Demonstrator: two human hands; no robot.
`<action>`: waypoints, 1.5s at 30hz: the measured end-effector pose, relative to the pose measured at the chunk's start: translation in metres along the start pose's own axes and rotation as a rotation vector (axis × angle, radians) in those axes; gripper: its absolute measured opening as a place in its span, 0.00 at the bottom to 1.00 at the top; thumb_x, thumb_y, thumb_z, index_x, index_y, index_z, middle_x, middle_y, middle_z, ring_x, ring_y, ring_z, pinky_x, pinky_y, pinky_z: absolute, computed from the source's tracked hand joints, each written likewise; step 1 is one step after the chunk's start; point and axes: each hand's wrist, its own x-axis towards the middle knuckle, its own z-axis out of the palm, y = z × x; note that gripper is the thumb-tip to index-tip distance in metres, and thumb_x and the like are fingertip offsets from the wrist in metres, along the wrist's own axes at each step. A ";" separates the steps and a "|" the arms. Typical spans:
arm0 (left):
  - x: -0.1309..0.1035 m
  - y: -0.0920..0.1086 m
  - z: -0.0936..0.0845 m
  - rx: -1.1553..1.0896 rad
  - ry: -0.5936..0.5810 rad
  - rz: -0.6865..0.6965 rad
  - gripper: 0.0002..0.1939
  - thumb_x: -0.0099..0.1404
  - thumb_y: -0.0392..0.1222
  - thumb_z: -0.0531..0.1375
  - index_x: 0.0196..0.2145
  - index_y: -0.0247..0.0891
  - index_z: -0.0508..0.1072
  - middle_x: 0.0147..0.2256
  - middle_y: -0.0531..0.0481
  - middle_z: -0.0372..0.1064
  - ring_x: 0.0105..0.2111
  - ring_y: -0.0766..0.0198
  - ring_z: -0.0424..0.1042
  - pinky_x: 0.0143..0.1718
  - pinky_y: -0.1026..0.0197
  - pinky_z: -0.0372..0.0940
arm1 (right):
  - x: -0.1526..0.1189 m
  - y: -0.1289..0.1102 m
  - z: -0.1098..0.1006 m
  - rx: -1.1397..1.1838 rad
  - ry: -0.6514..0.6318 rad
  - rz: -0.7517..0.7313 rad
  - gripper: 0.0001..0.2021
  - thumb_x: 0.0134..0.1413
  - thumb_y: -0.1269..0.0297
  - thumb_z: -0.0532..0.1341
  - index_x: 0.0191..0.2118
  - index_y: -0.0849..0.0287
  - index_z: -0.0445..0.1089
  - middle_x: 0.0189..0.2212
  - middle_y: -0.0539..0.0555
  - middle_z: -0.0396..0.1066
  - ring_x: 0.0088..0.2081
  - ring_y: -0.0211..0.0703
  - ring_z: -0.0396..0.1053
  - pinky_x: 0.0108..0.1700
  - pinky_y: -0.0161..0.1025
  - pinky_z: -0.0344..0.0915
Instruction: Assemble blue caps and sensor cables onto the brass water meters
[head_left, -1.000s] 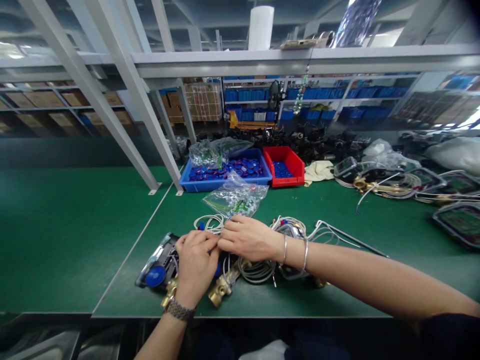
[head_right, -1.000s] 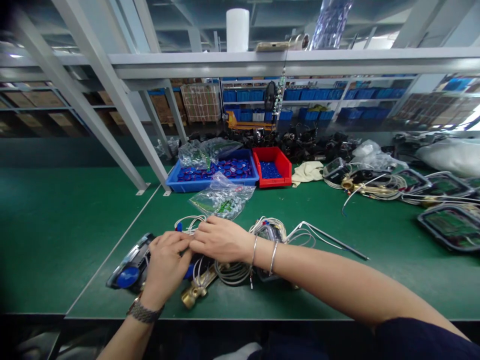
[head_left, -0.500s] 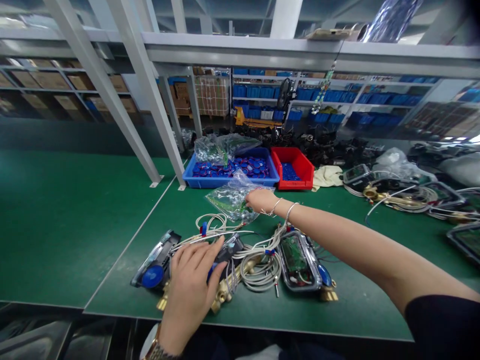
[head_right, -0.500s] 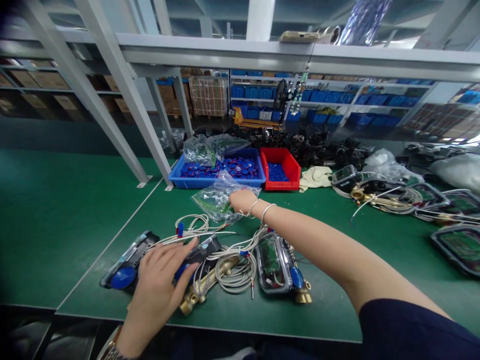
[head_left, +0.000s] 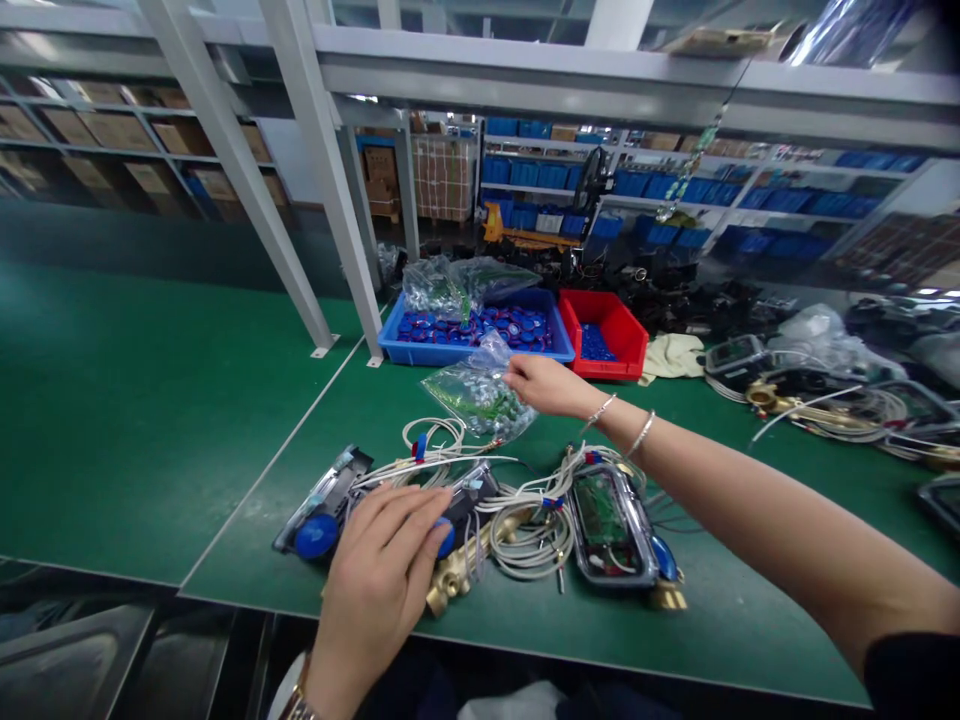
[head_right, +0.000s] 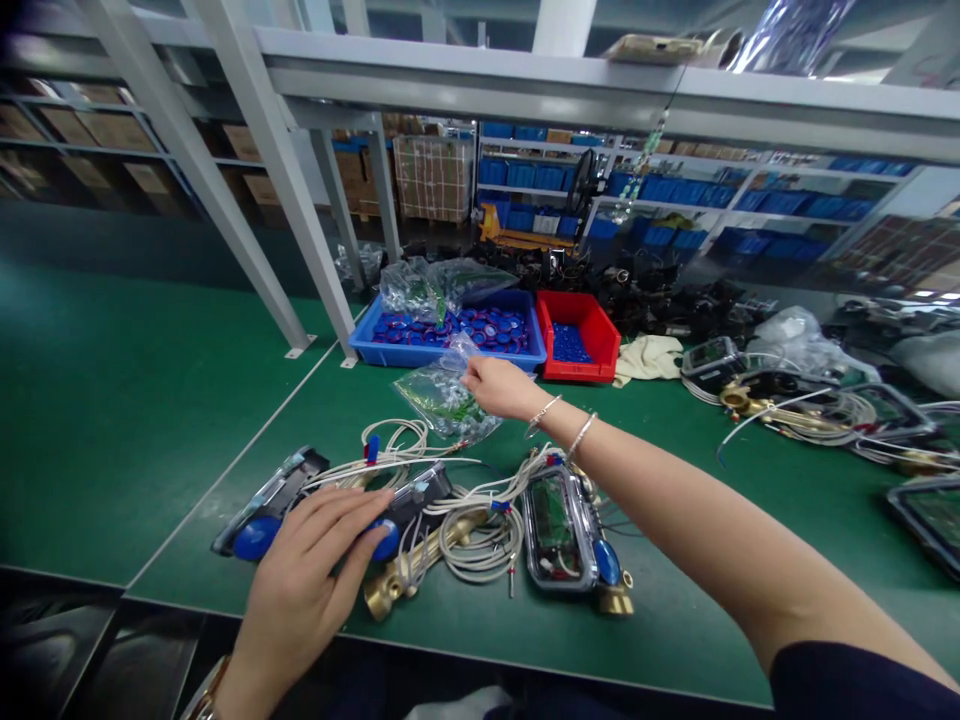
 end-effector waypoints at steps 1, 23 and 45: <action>0.003 0.003 0.000 0.004 0.043 -0.001 0.24 0.68 0.33 0.61 0.61 0.45 0.68 0.54 0.47 0.72 0.55 0.55 0.68 0.60 0.48 0.62 | -0.013 -0.012 -0.006 0.013 0.017 -0.031 0.12 0.70 0.61 0.51 0.42 0.60 0.70 0.37 0.57 0.76 0.35 0.43 0.69 0.36 0.37 0.58; -0.009 0.033 -0.005 -0.133 -0.102 -0.196 0.14 0.75 0.38 0.50 0.32 0.37 0.70 0.28 0.50 0.68 0.31 0.61 0.65 0.35 0.57 0.55 | -0.110 -0.097 -0.017 0.433 -0.168 -0.594 0.01 0.62 0.69 0.62 0.40 0.59 0.70 0.31 0.48 0.68 0.33 0.36 0.64 0.35 0.34 0.57; -0.030 0.017 0.020 -0.036 0.016 -0.412 0.30 0.65 0.49 0.65 0.62 0.43 0.64 0.56 0.42 0.67 0.53 0.53 0.71 0.50 0.52 0.71 | -0.020 -0.074 0.019 0.443 -0.158 -0.541 0.04 0.61 0.71 0.63 0.36 0.59 0.77 0.34 0.50 0.73 0.35 0.37 0.67 0.39 0.37 0.56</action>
